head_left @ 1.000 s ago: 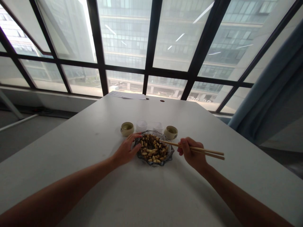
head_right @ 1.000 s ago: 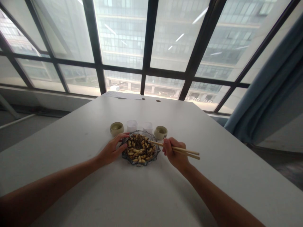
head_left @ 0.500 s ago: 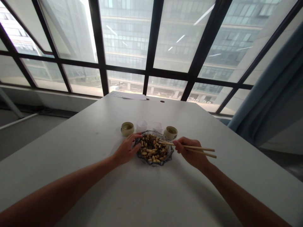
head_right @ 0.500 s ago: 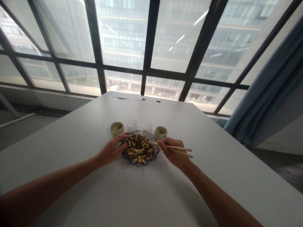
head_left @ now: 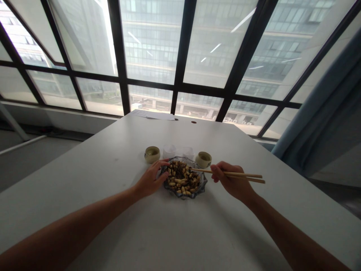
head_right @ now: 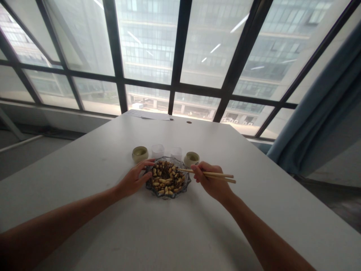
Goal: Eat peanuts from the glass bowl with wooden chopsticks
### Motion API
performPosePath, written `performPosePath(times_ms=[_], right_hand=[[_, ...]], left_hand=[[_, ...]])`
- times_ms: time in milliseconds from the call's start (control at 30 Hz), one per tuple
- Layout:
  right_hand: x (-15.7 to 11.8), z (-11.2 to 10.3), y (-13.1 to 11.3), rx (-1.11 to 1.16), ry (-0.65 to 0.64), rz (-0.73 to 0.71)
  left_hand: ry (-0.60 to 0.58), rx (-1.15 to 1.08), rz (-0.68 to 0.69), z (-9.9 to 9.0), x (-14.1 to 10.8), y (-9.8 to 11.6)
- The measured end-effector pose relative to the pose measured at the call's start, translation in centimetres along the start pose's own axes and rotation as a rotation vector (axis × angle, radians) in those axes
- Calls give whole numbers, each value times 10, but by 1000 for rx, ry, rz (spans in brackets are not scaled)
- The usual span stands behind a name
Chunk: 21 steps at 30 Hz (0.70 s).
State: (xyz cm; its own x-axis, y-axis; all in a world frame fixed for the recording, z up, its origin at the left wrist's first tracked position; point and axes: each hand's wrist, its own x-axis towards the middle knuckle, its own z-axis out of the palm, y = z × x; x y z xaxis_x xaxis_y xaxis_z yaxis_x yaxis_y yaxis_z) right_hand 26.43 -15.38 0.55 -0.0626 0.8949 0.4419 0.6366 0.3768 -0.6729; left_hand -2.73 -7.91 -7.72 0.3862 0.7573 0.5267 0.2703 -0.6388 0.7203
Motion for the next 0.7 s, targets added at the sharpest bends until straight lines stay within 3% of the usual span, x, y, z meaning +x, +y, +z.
performPosePath(times_ms=[233, 367, 467, 567, 700], right_hand=[[13, -4, 13, 404, 202, 219], [18, -7, 16, 498, 251, 249], [14, -10, 20, 341, 380, 156], [6, -12, 27, 32, 506, 3], [3, -13, 34, -285, 454, -112]], left_hand=[[4, -4, -10, -1, -1, 0], [9, 0, -14, -1, -1, 0], [11, -2, -17, 0, -1, -1], [9, -6, -17, 0, -1, -2], [8, -7, -12, 0, -1, -2]])
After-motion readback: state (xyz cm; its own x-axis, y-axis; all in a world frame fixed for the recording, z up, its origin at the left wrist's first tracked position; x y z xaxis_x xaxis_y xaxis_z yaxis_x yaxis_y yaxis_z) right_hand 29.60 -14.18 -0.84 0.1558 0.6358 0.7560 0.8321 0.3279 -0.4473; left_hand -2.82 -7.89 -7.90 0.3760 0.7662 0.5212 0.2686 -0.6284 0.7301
